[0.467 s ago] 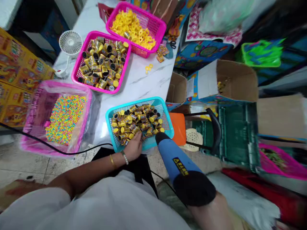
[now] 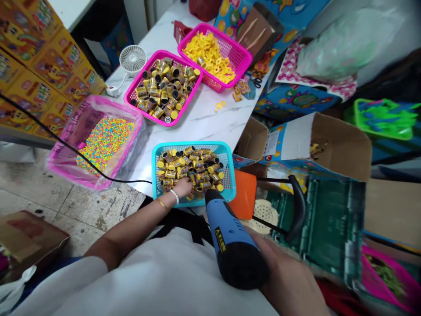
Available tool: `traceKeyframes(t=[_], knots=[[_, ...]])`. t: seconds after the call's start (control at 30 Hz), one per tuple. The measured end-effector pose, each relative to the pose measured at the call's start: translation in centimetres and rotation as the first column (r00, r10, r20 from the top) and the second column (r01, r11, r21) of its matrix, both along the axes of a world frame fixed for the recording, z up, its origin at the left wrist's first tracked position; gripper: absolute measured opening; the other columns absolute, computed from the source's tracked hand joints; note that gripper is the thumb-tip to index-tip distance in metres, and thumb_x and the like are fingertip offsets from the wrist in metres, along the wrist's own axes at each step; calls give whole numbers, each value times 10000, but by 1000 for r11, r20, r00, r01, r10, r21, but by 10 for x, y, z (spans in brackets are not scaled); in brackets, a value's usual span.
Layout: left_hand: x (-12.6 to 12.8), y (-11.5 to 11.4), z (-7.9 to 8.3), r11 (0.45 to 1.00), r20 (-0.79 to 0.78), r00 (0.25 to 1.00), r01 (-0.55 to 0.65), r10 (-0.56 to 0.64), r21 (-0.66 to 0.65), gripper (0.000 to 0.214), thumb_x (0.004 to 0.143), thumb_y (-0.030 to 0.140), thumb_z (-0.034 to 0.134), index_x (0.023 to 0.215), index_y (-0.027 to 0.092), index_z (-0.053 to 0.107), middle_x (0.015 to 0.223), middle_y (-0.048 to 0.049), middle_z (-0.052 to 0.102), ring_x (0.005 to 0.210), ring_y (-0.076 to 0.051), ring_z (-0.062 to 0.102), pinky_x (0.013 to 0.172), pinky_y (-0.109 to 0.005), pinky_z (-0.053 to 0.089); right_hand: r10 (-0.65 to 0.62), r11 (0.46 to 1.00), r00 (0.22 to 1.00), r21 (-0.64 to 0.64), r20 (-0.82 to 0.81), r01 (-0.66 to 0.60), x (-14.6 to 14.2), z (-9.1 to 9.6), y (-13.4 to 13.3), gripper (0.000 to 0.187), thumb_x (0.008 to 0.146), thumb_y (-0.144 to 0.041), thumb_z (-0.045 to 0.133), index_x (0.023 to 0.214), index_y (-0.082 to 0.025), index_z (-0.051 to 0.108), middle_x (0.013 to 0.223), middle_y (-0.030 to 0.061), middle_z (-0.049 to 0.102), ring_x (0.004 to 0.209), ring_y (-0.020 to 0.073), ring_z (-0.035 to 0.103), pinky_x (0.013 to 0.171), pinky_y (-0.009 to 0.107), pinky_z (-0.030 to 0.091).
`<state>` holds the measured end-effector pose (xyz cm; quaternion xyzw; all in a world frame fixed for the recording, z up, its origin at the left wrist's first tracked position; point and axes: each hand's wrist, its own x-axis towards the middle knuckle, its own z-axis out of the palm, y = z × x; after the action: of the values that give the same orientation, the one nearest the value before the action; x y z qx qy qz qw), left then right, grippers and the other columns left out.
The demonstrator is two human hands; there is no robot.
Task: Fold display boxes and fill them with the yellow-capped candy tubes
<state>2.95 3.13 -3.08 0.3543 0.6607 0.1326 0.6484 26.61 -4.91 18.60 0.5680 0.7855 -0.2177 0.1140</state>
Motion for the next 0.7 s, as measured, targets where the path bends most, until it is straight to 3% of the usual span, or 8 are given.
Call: traceKeyframes(t=[0.07,0.17,0.33,0.4,0.5,0.7], knots=[[4,-3,1,999,44,998,-35,34,23,416,819,23,401,1133,28,673,657,-82,706,516,-169,634,477,-248,486,54,998,998,36,26,-55,10,3,7,624,792,-174,545,1399,-314,590,1238,36,740,916,243,775,634,275,610],[0,-22,15,982,73,992,-111,101,150,437,834,42,412,1156,101,703,684,-41,721,483,-120,577,497,-226,484,105,990,990,81,93,-112,22,4,18,609,786,-191,563,1379,-323,607,1190,35,760,820,246,783,560,274,586],[-32,-67,37,861,-66,954,-232,292,453,388,862,78,399,1016,179,741,1144,-71,731,904,-159,678,887,-328,558,215,976,972,7,98,-217,20,-7,30,622,808,-201,588,1423,-296,560,1169,47,762,821,249,776,580,285,565],[-48,-83,40,830,-150,932,-211,330,517,343,863,107,436,995,190,742,1104,-69,740,994,-196,673,976,-388,530,250,967,965,-70,72,-245,11,-14,33,599,836,-189,575,1424,-300,555,1120,38,772,847,248,772,609,280,550],[-66,-102,40,827,-231,917,-158,326,540,277,873,170,484,966,193,745,1042,-76,757,1012,-233,688,982,-429,532,235,962,972,-147,3,-232,-3,-23,36,537,870,-200,545,1393,-323,574,1063,21,785,880,249,767,649,279,536],[-77,-121,43,843,-380,912,81,153,533,296,915,222,458,1013,171,732,1059,-99,765,985,-231,720,947,-402,565,36,984,997,-177,66,-24,-7,-29,30,409,883,-278,505,1256,-247,669,954,84,791,839,264,766,594,270,503]])
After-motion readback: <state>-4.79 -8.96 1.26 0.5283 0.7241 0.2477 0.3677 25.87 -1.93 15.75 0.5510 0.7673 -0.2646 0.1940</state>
